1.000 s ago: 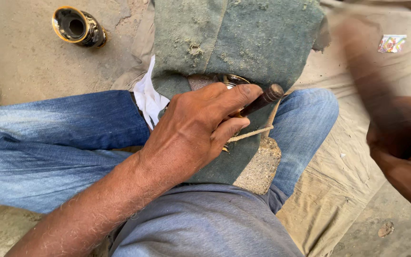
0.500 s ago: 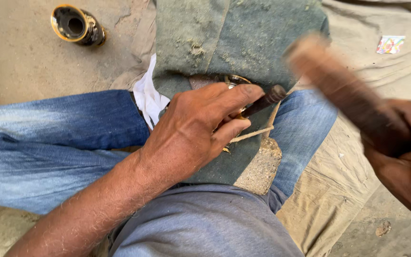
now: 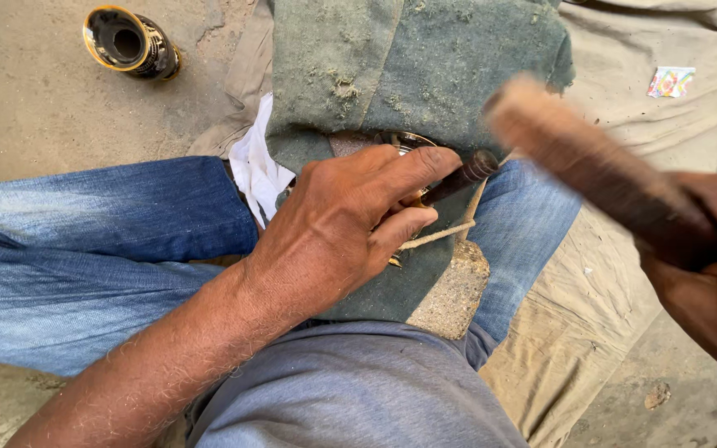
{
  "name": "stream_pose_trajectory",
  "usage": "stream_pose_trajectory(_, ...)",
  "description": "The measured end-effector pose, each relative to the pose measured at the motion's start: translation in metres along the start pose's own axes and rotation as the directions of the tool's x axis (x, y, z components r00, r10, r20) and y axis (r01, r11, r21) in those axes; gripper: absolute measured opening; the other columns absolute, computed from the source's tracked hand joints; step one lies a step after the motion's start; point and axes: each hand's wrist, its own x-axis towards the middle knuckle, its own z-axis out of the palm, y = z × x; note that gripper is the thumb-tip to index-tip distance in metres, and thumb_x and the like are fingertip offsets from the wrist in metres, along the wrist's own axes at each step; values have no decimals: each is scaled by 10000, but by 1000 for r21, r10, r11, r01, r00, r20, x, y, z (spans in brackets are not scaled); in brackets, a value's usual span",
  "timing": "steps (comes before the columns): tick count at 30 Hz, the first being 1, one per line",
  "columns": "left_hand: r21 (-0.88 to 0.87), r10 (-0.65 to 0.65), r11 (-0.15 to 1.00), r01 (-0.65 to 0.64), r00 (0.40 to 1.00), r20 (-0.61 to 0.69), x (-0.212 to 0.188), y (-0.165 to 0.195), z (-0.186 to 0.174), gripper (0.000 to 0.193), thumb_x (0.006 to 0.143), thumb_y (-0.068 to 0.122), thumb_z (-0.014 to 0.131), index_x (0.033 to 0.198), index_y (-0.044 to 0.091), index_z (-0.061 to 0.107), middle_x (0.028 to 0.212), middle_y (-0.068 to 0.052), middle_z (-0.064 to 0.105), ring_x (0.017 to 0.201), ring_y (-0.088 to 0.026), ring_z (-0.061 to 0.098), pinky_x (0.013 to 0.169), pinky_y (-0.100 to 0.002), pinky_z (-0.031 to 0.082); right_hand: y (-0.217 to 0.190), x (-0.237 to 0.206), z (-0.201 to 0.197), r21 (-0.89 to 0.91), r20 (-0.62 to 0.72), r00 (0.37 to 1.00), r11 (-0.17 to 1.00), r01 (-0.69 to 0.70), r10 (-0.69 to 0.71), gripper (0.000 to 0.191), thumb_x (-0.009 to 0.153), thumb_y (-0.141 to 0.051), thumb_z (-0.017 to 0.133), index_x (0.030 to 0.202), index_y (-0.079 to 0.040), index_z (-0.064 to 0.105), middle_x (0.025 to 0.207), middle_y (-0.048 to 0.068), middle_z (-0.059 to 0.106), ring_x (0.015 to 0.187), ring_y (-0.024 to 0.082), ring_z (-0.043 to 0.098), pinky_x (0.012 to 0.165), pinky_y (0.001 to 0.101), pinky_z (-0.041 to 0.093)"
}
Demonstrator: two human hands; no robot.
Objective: The person sits cross-legged and uses a chisel and hammer to emboss a decorative pattern on a small metal vessel. They repeatedly strike the chisel along the vessel's surface, rotating the vessel to work different areas.
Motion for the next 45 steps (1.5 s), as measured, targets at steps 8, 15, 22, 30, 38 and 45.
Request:
stream_pose_trajectory(8, -14, 31, 999, -31, 1000, -6, 0, -2, 0, 452, 942, 145, 778, 1353, 107, 596, 1005, -80, 708, 838, -210, 720, 711, -344, 586, -5, -4, 3, -53, 16, 998, 996, -65, 66, 318, 909, 26, 760, 1200, 22, 632, 782, 99, 649, 563, 176, 601, 504, 307, 474)
stream_pose_trajectory(15, 12, 6, 1000, -6, 1000, -6, -1, -3, 1, 473, 931, 141, 788, 1360, 108, 591, 954, -80, 691, 798, -206, 707, 687, -342, 582, 3, -4, -1, -214, 20, 998, 975, 55, -52, 265, 940, 41, 769, 1166, 27, 631, 781, 117, 642, 650, 183, 616, 621, 314, 508)
stream_pose_trajectory(22, -44, -2, 999, 1, 1000, -22, 0, -5, 2, 489, 906, 101, 804, 1347, 100, 594, 969, -68, 713, 817, -180, 729, 692, -326, 595, 8, 6, -8, -327, 219, 976, 943, 69, 4, 376, 896, 69, 715, 1248, -9, 604, 778, 107, 556, 598, 185, 563, 567, 314, 528)
stream_pose_trajectory(30, -42, 37, 998, -38, 999, -17, 0, -4, -2, 457, 950, 123, 774, 1365, 89, 585, 1073, -98, 713, 880, -236, 725, 752, -361, 591, -22, 7, -5, 582, 180, 869, 662, -471, 460, 226, 916, -26, 589, 1132, -4, 528, 755, 9, 578, 637, 49, 584, 672, 189, 545)
stream_pose_trajectory(38, -44, -19, 999, 20, 1000, 21, -1, -5, -1, 464, 936, 136, 777, 1361, 107, 593, 1011, -83, 717, 844, -211, 726, 737, -358, 591, -39, 11, -9, -1, 40, 980, 981, -193, 193, 384, 909, 57, 699, 1266, 8, 566, 749, 65, 604, 499, 143, 551, 462, 283, 435)
stream_pose_trajectory(45, -33, 64, 997, -65, 997, -33, -3, -7, -1, 475, 971, 130, 776, 1396, 98, 565, 1051, -93, 703, 872, -232, 709, 754, -364, 588, -30, 5, -3, -66, 29, 1000, 998, -2, 4, 325, 868, 82, 740, 1159, 64, 596, 782, 101, 613, 667, 169, 607, 596, 294, 500)
